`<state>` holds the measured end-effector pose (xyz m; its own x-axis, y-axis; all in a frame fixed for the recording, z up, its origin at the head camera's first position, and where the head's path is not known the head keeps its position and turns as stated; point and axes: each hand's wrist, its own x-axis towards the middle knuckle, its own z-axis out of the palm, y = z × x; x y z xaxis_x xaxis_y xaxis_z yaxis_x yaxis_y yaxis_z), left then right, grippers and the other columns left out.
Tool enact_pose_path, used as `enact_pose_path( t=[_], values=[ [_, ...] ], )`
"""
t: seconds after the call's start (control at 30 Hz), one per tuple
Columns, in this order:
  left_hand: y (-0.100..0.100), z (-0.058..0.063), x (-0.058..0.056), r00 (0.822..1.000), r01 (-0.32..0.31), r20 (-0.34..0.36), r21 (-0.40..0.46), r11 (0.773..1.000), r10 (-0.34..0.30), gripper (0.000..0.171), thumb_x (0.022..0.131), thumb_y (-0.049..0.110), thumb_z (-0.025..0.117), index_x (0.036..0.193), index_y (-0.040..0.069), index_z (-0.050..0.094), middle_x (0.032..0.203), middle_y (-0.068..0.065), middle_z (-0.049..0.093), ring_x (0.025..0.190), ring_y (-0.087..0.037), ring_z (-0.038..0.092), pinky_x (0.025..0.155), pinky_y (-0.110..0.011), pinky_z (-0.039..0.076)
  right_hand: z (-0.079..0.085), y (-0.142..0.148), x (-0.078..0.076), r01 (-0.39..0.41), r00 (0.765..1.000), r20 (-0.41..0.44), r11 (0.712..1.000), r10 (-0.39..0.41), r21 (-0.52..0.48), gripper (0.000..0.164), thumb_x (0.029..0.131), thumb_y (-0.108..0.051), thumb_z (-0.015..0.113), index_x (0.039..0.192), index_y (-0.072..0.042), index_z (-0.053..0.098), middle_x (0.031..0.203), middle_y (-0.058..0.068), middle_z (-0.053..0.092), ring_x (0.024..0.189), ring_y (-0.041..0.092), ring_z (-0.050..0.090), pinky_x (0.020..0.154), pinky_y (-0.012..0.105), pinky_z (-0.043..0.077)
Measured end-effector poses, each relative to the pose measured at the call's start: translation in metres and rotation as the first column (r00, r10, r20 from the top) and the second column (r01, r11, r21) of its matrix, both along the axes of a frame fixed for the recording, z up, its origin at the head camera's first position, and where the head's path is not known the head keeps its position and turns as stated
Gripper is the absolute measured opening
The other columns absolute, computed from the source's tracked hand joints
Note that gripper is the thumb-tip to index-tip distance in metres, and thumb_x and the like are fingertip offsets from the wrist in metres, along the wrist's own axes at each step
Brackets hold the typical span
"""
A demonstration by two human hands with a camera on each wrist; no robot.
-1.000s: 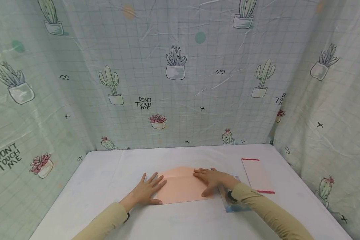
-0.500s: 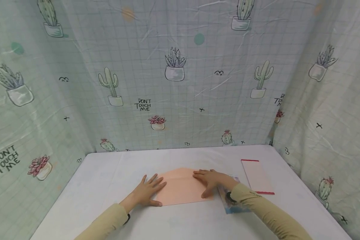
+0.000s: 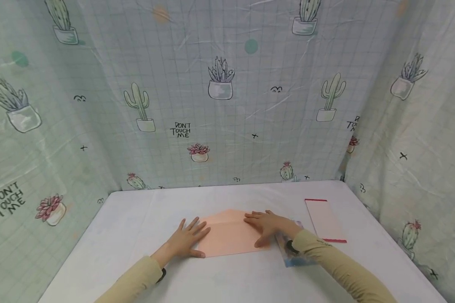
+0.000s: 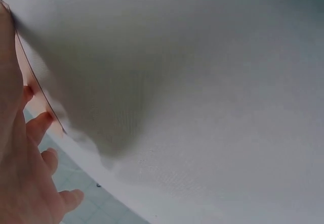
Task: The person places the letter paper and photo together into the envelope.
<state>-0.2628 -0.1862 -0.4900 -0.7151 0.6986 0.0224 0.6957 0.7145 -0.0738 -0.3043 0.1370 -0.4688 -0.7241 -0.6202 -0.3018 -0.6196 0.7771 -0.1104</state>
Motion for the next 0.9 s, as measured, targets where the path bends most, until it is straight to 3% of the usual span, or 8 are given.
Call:
enact_pose_path(
  t=[0.33,0.57,0.73,0.9],
  values=[
    [0.005,0.008,0.011,0.997,-0.010,-0.081,-0.040,0.999,0.007,0.074,0.075,0.058,0.053,0.132,0.011,0.043,0.136,-0.013,0.043,0.129,-0.036,0.033,0.096,-0.062,0.029,-0.005,0.009,0.010,-0.066,0.995,-0.078,0.995,0.061,-0.069,0.078,0.076,-0.053,0.059,0.139,-0.017,0.032,0.148,0.004,0.026,0.136,0.027,0.022,0.103,0.059,0.020],
    [0.007,0.003,0.016,0.990,0.021,-0.136,-0.041,0.999,-0.027,0.064,0.079,0.054,0.051,0.130,0.016,0.047,0.135,-0.010,0.045,0.128,-0.035,0.034,0.095,-0.061,0.031,-0.007,0.017,0.021,-0.094,0.987,-0.139,0.990,0.079,-0.103,0.071,0.079,-0.049,0.057,0.137,-0.015,0.035,0.144,0.006,0.033,0.133,0.028,0.029,0.101,0.058,0.025],
    [0.009,0.006,0.023,0.990,0.046,-0.128,-0.058,0.997,-0.053,0.051,0.085,0.046,0.049,0.131,0.023,0.046,0.137,-0.008,0.044,0.130,-0.035,0.032,0.096,-0.060,0.030,-0.005,0.022,0.028,-0.114,0.980,-0.173,0.990,0.099,-0.079,0.070,0.080,-0.051,0.055,0.137,-0.015,0.035,0.144,0.007,0.033,0.132,0.030,0.030,0.100,0.059,0.025],
    [0.009,0.012,0.029,0.991,0.032,-0.128,-0.074,0.997,-0.041,0.047,0.088,0.043,0.047,0.131,0.024,0.046,0.137,-0.007,0.044,0.131,-0.033,0.032,0.098,-0.059,0.030,-0.001,0.026,0.032,-0.142,0.966,-0.230,0.987,0.121,-0.079,0.069,0.081,-0.051,0.053,0.137,-0.016,0.036,0.144,0.008,0.034,0.131,0.029,0.032,0.100,0.057,0.026]
  ],
)
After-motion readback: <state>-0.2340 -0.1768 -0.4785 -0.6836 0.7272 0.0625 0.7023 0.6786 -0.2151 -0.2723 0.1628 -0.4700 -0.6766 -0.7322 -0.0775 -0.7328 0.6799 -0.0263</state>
